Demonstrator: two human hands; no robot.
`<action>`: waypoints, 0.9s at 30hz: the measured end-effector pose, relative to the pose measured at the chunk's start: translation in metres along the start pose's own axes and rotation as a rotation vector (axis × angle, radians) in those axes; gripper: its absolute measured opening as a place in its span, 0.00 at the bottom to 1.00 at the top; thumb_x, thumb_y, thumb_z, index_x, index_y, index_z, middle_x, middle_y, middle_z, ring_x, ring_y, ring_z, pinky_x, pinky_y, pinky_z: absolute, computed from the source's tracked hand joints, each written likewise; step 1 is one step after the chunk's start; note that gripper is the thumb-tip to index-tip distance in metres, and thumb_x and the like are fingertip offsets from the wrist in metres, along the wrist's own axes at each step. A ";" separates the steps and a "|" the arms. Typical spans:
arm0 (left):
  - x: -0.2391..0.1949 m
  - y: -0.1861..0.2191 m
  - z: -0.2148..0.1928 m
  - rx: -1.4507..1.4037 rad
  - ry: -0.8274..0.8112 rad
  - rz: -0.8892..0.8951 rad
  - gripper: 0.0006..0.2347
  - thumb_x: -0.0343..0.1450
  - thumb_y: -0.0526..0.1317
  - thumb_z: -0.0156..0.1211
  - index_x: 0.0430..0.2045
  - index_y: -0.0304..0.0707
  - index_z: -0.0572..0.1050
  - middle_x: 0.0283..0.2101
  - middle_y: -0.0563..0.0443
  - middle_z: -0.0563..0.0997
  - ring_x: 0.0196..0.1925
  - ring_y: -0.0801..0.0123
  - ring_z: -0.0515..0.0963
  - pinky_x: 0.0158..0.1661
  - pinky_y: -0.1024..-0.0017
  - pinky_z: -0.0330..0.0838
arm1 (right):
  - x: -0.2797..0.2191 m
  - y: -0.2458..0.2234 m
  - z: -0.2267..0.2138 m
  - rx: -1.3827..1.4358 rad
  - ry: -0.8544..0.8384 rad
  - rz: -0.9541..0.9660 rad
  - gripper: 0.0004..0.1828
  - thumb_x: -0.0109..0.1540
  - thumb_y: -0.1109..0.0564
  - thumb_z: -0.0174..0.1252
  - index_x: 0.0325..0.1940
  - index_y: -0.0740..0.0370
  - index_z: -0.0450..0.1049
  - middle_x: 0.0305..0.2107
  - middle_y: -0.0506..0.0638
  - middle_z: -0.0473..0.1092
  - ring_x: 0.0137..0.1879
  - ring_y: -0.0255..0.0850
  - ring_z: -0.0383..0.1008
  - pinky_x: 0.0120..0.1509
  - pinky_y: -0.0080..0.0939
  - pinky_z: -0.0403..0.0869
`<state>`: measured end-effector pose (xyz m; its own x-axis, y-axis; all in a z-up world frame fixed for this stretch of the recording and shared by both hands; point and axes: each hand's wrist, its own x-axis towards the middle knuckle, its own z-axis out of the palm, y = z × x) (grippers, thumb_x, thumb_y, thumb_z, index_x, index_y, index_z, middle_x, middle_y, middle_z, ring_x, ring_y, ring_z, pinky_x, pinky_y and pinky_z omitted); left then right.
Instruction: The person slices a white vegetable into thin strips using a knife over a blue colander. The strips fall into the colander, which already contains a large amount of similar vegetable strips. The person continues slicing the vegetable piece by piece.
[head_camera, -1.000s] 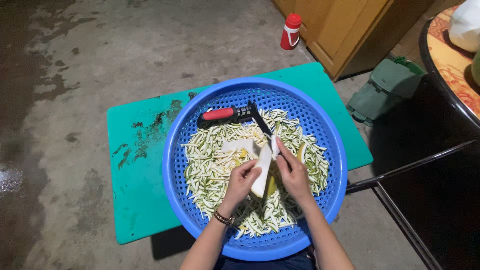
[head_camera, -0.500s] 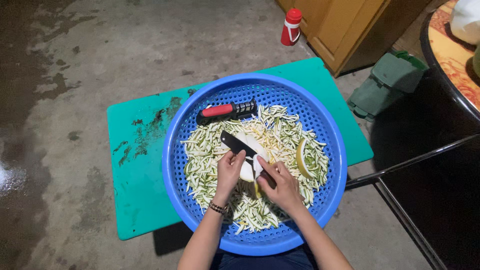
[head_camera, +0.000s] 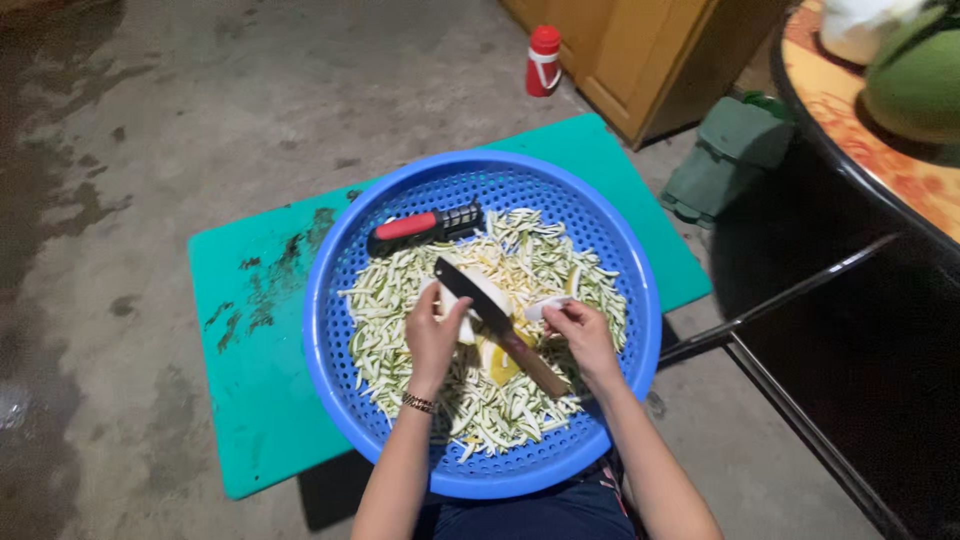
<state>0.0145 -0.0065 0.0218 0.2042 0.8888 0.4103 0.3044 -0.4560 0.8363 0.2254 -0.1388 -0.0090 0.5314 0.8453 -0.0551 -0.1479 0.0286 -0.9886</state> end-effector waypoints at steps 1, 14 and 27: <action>0.001 0.002 -0.003 0.041 0.015 -0.001 0.19 0.67 0.42 0.72 0.48 0.31 0.76 0.36 0.44 0.83 0.31 0.63 0.81 0.34 0.66 0.74 | 0.001 -0.002 -0.010 0.006 0.014 -0.025 0.08 0.65 0.59 0.62 0.44 0.67 0.80 0.30 0.48 0.77 0.35 0.33 0.75 0.42 0.33 0.73; 0.002 0.072 0.002 0.149 0.031 0.300 0.25 0.74 0.41 0.62 0.67 0.35 0.65 0.59 0.35 0.78 0.52 0.47 0.82 0.48 0.59 0.76 | -0.065 -0.226 -0.270 -0.655 0.826 -1.003 0.13 0.65 0.76 0.68 0.47 0.69 0.73 0.43 0.50 0.72 0.49 0.35 0.74 0.59 0.35 0.75; -0.012 0.031 0.025 -0.320 -0.277 0.018 0.22 0.74 0.39 0.62 0.62 0.29 0.67 0.46 0.42 0.84 0.46 0.66 0.83 0.45 0.71 0.77 | -0.086 -0.247 -0.480 -1.579 1.059 -0.573 0.15 0.62 0.66 0.49 0.48 0.70 0.78 0.58 0.63 0.72 0.62 0.59 0.74 0.68 0.55 0.70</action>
<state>0.0445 -0.0328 0.0338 0.4622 0.8153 0.3489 0.0030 -0.3949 0.9187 0.6163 -0.4744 0.1731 0.5230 0.2963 0.7992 0.6116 -0.7835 -0.1098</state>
